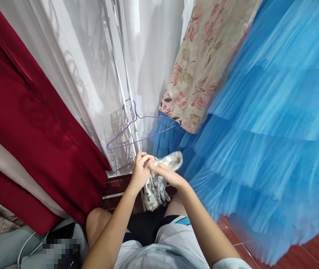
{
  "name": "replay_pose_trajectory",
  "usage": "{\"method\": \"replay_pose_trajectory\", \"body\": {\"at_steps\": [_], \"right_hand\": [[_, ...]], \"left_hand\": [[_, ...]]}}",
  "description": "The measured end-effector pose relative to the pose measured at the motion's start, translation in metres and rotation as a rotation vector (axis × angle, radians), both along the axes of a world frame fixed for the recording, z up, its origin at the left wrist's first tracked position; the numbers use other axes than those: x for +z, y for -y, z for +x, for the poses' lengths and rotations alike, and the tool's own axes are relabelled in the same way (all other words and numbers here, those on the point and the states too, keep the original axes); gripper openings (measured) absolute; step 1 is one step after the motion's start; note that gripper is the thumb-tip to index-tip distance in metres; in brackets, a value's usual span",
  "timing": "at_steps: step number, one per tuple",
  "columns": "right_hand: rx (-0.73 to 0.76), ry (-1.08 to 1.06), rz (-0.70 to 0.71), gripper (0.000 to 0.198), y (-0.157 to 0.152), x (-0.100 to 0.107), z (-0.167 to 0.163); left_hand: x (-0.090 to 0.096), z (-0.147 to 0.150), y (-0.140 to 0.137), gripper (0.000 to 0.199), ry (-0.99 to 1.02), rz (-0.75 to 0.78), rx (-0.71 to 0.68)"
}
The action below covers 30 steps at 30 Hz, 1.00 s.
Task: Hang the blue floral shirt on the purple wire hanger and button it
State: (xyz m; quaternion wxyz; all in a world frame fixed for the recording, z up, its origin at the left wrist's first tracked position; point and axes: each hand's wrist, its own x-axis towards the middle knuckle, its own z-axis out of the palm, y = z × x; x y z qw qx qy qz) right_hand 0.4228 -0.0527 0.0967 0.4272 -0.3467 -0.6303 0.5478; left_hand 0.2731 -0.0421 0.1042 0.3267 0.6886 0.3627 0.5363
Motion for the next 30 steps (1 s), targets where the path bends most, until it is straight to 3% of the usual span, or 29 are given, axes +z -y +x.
{"method": "replay_pose_trajectory", "body": {"at_steps": [4, 7, 9, 12, 15, 18, 20, 22, 25, 30], "right_hand": [[0.140, -0.007, -0.095, 0.032, -0.002, 0.006, -0.002], [0.130, -0.027, -0.147, 0.027, -0.012, 0.013, 0.006], [0.082, 0.035, -0.113, 0.022, -0.023, 0.019, 0.014], [0.044, 0.212, -0.027, 0.018, -0.042, 0.027, 0.022], [-0.021, 0.337, 0.125, 0.024, -0.063, 0.033, 0.023], [-0.130, 0.429, 0.312, 0.057, -0.087, 0.036, 0.015], [-0.238, 0.530, 0.385, 0.072, -0.103, 0.036, 0.008], [-0.354, 0.603, 0.428, 0.069, -0.117, 0.034, 0.002], [-0.414, 0.634, 0.455, 0.048, -0.130, 0.029, -0.004], [-0.405, 0.678, 0.446, 0.026, -0.128, 0.018, -0.002]], "left_hand": [[-0.030, -0.028, 0.002, 0.042, 0.063, -0.314, -0.270], [-0.057, -0.061, 0.010, 0.046, -0.050, -0.443, -0.438], [-0.072, -0.091, 0.009, 0.042, -0.230, -0.418, -0.401], [-0.081, -0.149, -0.007, 0.038, -0.573, -0.259, -0.160], [-0.067, -0.208, -0.038, 0.029, -0.817, -0.103, 0.099], [-0.034, -0.249, -0.070, 0.024, -0.944, -0.002, 0.238], [-0.007, -0.260, -0.087, 0.027, -0.961, 0.073, 0.312], [0.017, -0.258, -0.102, 0.029, -0.950, 0.140, 0.378], [0.040, -0.237, -0.122, 0.027, -0.931, 0.187, 0.436], [0.035, -0.204, -0.145, 0.028, -0.878, 0.075, 0.491]]}}
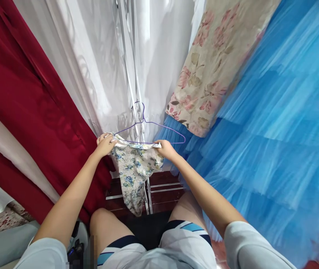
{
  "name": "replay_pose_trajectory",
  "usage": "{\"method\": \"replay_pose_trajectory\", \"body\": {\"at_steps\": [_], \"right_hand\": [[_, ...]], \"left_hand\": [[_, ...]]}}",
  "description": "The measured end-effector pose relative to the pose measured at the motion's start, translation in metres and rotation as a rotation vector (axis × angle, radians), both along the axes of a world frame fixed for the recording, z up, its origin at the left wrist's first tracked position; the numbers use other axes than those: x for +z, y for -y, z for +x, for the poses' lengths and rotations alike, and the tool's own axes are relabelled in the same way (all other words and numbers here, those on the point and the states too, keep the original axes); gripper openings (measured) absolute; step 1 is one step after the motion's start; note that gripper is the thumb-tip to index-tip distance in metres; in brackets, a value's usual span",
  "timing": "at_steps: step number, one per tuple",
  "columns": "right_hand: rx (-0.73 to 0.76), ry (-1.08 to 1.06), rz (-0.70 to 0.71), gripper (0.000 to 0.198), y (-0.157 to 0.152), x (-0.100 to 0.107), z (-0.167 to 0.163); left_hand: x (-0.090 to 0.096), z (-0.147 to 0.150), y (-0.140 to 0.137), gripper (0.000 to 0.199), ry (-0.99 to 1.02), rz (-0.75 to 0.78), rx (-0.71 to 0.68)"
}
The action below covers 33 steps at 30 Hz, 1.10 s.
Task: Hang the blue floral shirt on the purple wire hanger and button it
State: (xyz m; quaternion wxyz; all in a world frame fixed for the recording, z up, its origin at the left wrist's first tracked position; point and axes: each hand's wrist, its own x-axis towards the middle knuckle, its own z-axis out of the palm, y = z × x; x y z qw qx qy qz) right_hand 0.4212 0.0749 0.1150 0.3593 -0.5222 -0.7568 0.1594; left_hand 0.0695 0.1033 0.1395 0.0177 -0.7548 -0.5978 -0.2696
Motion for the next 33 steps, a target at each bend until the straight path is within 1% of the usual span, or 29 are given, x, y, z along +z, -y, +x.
{"method": "replay_pose_trajectory", "body": {"at_steps": [3, 5, 6, 8, 10, 12, 13, 15, 17, 19, 20, 21, 22, 23, 24, 27, 28, 29, 30, 31, 33], "right_hand": [[-0.039, 0.017, -0.010, 0.023, 0.006, -0.003, 0.003], [-0.057, 0.020, -0.017, 0.023, 0.009, -0.005, 0.003], [-0.063, 0.019, -0.020, 0.024, 0.010, -0.005, 0.002], [-0.068, 0.014, -0.027, 0.025, 0.012, -0.006, -0.001], [-0.052, 0.004, -0.037, 0.027, 0.015, -0.005, -0.005], [-0.017, -0.005, -0.042, 0.028, 0.020, -0.005, -0.005], [0.012, -0.020, -0.041, 0.029, 0.024, -0.004, -0.004], [0.088, -0.120, -0.025, 0.038, 0.033, -0.004, 0.006], [0.140, -0.307, 0.021, 0.059, 0.040, -0.005, 0.023], [0.112, -0.491, 0.084, 0.083, 0.044, -0.004, 0.045], [0.067, -0.536, 0.110, 0.090, 0.043, -0.002, 0.055], [0.015, -0.549, 0.128, 0.093, 0.040, 0.000, 0.066], [-0.033, -0.528, 0.139, 0.092, 0.035, 0.004, 0.075], [-0.069, -0.470, 0.143, 0.087, 0.028, 0.009, 0.082], [-0.081, -0.379, 0.136, 0.077, 0.022, 0.014, 0.088], [-0.001, -0.098, 0.079, 0.035, 0.007, 0.027, 0.095], [0.020, -0.052, 0.074, 0.026, 0.004, 0.029, 0.095], [0.013, -0.042, 0.090, 0.024, 0.004, 0.031, 0.095], [-0.023, -0.061, 0.121, 0.029, 0.004, 0.031, 0.094], [-0.077, -0.093, 0.157, 0.039, 0.004, 0.031, 0.093], [-0.155, -0.141, 0.193, 0.069, 0.002, 0.030, 0.094]], "left_hand": [[-0.012, 0.003, -0.004, 0.031, 0.003, -0.045, -0.003], [-0.014, 0.002, -0.001, 0.031, 0.000, -0.038, -0.011], [-0.012, 0.002, 0.002, 0.030, -0.005, -0.010, -0.021], [-0.003, 0.005, 0.009, 0.029, -0.022, 0.084, -0.076], [0.010, 0.013, 0.017, 0.028, -0.038, 0.159, -0.198], [0.023, 0.025, 0.026, 0.028, -0.027, 0.176, -0.310], [0.027, 0.031, 0.031, 0.027, -0.011, 0.175, -0.340], [0.032, 0.043, 0.040, 0.027, 0.026, 0.190, -0.353], [0.033, 0.050, 0.048, 0.028, 0.050, 0.218, -0.354], [0.032, 0.053, 0.053, 0.031, 0.072, 0.229, -0.371], [0.032, 0.053, 0.055, 0.032, 0.085, 0.229, -0.380], [0.032, 0.054, 0.056, 0.034, 0.098, 0.226, -0.389], [0.033, 0.054, 0.057, 0.036, 0.110, 0.220, -0.398], [0.034, 0.055, 0.058, 0.037, 0.118, 0.209, -0.406], [0.036, 0.056, 0.059, 0.038, 0.123, 0.192, -0.414], [0.037, 0.059, 0.062, 0.036, 0.144, 0.139, -0.435], [0.037, 0.060, 0.062, 0.036, 0.158, 0.130, -0.433], [0.036, 0.060, 0.063, 0.036, 0.180, 0.128, -0.423], [0.034, 0.060, 0.063, 0.038, 0.207, 0.130, -0.404], [0.032, 0.060, 0.063, 0.039, 0.237, 0.129, -0.379], [0.029, 0.059, 0.063, 0.042, 0.294, 0.113, -0.340]]}}
